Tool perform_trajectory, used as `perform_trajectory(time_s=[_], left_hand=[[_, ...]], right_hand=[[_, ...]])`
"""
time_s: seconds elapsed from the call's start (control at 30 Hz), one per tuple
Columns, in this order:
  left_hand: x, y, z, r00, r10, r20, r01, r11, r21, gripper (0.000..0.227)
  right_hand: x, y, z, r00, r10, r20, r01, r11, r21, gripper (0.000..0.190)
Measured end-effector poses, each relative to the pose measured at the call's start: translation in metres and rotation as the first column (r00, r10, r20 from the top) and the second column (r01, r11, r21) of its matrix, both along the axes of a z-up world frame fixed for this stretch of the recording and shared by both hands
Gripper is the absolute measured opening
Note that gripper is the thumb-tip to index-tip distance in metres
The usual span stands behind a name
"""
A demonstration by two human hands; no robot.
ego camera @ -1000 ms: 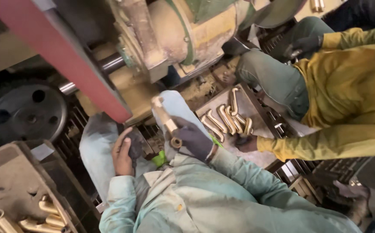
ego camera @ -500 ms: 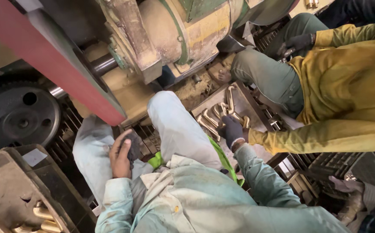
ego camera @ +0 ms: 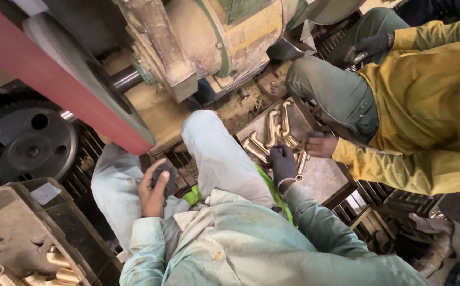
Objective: The person repeatedly picks up brass elbow fittings from a bin and presses them against a rotating belt sander to smooth the surfaces. After sanding, the person places the finished parts onto a metal tray to the right.
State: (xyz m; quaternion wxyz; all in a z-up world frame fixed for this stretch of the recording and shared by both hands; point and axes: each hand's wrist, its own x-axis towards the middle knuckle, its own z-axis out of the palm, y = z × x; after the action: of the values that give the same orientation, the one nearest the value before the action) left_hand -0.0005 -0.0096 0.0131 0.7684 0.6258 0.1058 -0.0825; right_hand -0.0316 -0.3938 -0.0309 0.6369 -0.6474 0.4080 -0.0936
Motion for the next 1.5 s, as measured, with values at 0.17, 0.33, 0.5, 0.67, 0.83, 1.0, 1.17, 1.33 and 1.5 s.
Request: perform_trajectory(time_s=[0.17,0.33,0.5,0.67,0.83,1.0,1.17,1.33,1.5], left_hand=[[-0.003,0.0,0.008,1.0,-0.007,-0.005,0.007,1.0,0.006,0.037],[-0.009,-0.004,0.021,0.994,0.029,0.103,-0.026,0.999,-0.025,0.033],[-0.017,-0.015,0.038,0.972,0.073,0.223,-0.114,0.977,0.178,0.037],[-0.022,-0.03,0.031,0.95,0.124,0.288,-0.118,0.992,-0.038,0.036],[-0.021,-0.027,-0.003,0.967,0.135,0.215,-0.146,0.989,0.036,0.035],[-0.012,-0.03,-0.012,0.958,0.257,0.125,-0.278,0.939,0.201,0.028],[-0.022,-0.038,0.045,0.853,0.233,0.467,-0.477,0.712,0.515,0.028],[-0.03,-0.058,0.092,0.818,-0.168,0.551,-0.258,0.748,0.611,0.024],[-0.028,-0.057,0.08,0.925,0.016,0.379,-0.243,0.793,0.558,0.03]], right_hand=[[0.019,0.035,0.041,0.988,0.076,0.138,-0.111,0.957,0.27,0.029],[0.046,0.078,0.1,0.803,0.582,0.132,-0.494,0.773,-0.399,0.029],[0.057,0.137,0.13,0.451,0.845,0.287,-0.821,0.519,-0.239,0.042],[0.041,0.195,0.113,0.404,0.892,0.201,-0.912,0.378,0.157,0.055],[0.045,0.187,0.102,0.378,0.863,0.334,-0.917,0.3,0.264,0.03],[0.048,0.185,0.105,0.478,0.871,0.117,-0.876,0.483,-0.015,0.03],[0.051,0.173,0.071,0.453,0.889,-0.069,-0.86,0.415,-0.297,0.037],[0.062,0.165,0.002,0.065,0.995,-0.07,-0.771,0.005,-0.637,0.038],[0.069,0.15,0.029,-0.075,0.984,-0.162,-0.579,-0.175,-0.797,0.035]])
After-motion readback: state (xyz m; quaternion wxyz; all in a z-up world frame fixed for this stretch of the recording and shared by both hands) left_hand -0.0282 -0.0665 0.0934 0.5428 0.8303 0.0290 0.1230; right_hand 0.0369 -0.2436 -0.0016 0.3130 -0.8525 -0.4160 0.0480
